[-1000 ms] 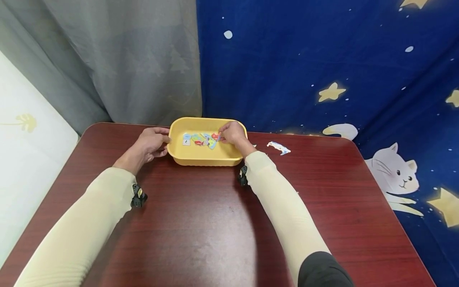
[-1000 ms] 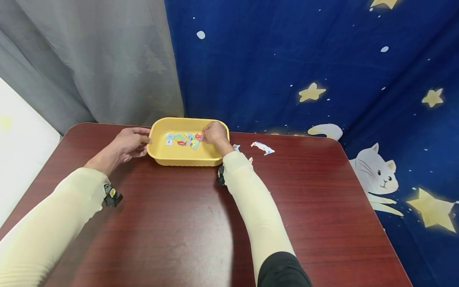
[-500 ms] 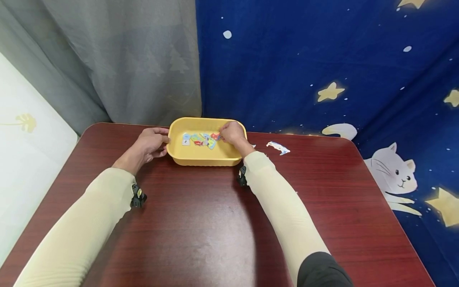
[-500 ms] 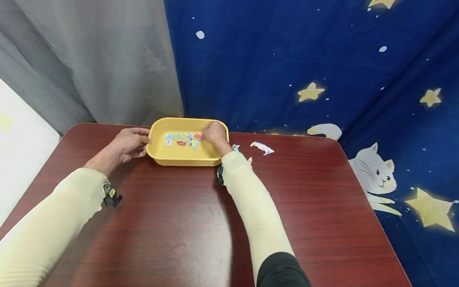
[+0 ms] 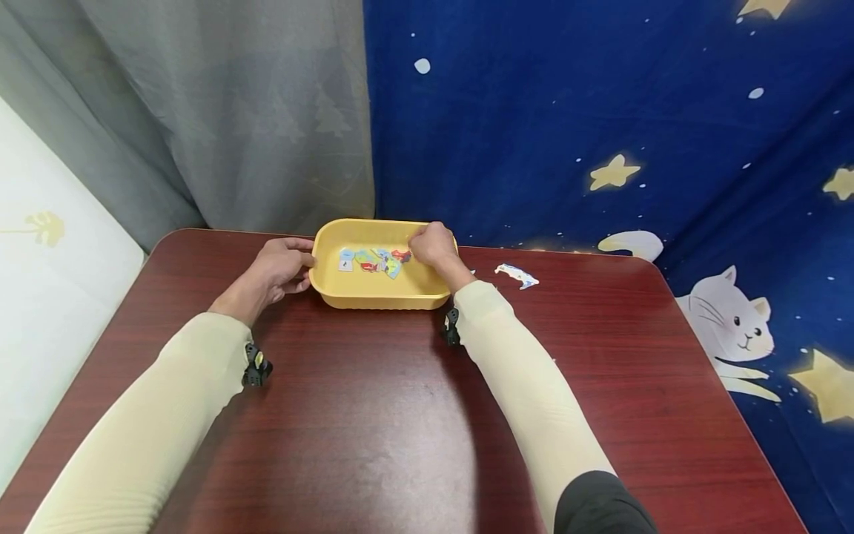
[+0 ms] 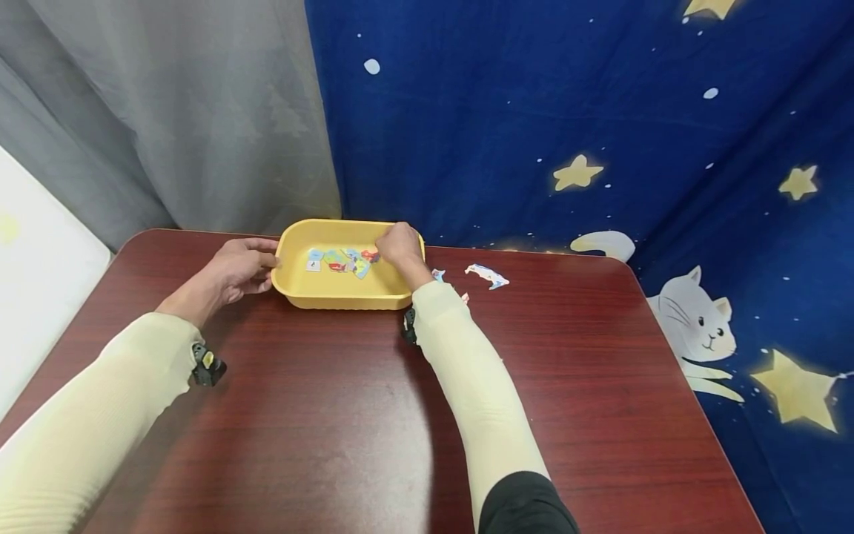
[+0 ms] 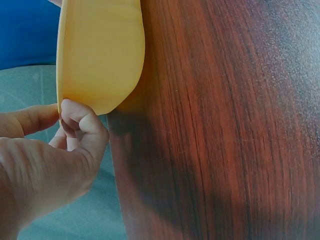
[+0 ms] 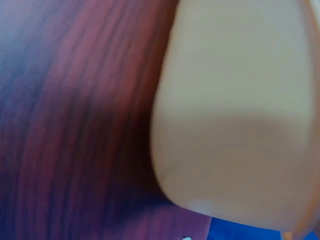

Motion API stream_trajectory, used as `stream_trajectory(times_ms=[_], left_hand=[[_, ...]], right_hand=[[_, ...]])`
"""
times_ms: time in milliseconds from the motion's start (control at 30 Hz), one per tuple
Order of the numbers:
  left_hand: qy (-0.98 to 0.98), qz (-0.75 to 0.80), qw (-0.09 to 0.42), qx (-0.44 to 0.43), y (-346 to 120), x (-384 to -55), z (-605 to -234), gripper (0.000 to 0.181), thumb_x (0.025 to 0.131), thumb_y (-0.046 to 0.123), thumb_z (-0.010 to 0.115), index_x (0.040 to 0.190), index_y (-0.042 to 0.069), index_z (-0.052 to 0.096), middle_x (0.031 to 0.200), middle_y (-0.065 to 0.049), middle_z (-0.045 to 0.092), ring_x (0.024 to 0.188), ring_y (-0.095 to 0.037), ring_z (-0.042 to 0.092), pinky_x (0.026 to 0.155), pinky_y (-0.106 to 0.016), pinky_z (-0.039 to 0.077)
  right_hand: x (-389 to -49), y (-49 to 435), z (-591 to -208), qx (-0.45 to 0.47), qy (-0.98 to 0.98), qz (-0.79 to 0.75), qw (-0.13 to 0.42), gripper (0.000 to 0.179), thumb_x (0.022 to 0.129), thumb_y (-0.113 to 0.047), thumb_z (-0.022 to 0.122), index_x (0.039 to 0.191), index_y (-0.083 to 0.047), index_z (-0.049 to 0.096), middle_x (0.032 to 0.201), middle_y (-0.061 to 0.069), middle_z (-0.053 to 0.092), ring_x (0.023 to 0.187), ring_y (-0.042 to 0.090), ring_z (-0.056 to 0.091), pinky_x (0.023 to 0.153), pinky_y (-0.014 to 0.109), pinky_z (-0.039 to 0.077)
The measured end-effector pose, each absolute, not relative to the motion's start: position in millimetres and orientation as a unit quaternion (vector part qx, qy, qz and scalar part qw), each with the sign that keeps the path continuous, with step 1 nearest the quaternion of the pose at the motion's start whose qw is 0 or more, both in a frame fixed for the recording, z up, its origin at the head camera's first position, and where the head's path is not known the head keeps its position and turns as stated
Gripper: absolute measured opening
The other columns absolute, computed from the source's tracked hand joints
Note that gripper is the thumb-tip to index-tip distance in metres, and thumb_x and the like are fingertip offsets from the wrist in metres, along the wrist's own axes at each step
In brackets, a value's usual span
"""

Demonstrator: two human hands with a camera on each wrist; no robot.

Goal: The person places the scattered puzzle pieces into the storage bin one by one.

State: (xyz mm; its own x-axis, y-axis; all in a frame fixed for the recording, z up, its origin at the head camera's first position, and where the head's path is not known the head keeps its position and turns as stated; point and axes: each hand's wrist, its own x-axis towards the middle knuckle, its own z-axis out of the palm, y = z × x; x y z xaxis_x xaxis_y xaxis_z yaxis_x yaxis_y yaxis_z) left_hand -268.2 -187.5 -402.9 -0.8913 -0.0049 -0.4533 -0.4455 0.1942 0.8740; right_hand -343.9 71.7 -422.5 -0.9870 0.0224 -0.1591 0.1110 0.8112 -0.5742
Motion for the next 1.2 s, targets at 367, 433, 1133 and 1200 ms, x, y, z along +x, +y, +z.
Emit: stream_trajectory(times_ms=[367, 433, 1133, 1200], left_hand=[[0.757, 0.609, 0.182, -0.151, -188, -267, -403, 0.048, 0.097, 0.007, 0.051, 0.144, 0.006, 0.041, 0.091, -0.009, 0.051, 0.059, -0.009, 0.051, 0.053, -0.02, 0.051], [0.757, 0.61, 0.181, -0.149, -188, -267, -403, 0.048, 0.097, 0.007, 0.051, 0.143, 0.006, 0.041, 0.09, -0.009, 0.051, 0.059, -0.009, 0.051, 0.052, -0.02, 0.051], [0.753, 0.617, 0.178, -0.145, -187, -267, -404, 0.048, 0.096, 0.007, 0.051, 0.143, 0.005, 0.04, 0.084, -0.006, 0.052, 0.058, -0.009, 0.051, 0.052, -0.02, 0.051], [0.754, 0.615, 0.179, -0.145, -188, -267, -403, 0.048, 0.097, 0.007, 0.051, 0.144, 0.005, 0.04, 0.085, -0.006, 0.053, 0.059, -0.009, 0.051, 0.052, -0.02, 0.051]], right_hand=[[-337, 83, -397, 0.082, 0.849, -0.513, 0.097, 0.025, 0.094, -0.015, 0.061, 0.108, 0.003, 0.07, 0.096, 0.019, 0.072, 0.082, 0.025, 0.073, 0.068, 0.028, 0.059], [-334, 90, -395, 0.077, 0.828, -0.545, 0.109, 0.031, 0.096, -0.02, 0.06, 0.115, 0.004, 0.067, 0.103, 0.02, 0.071, 0.083, 0.023, 0.072, 0.069, 0.028, 0.059], [-315, 147, -392, 0.079, 0.743, -0.655, 0.115, 0.044, 0.098, -0.03, 0.058, 0.122, 0.007, 0.061, 0.103, 0.022, 0.068, 0.082, 0.024, 0.072, 0.075, 0.031, 0.059], [-312, 149, -392, 0.078, 0.738, -0.66, 0.116, 0.042, 0.098, -0.028, 0.058, 0.121, 0.007, 0.061, 0.102, 0.023, 0.068, 0.079, 0.023, 0.072, 0.075, 0.032, 0.059]])
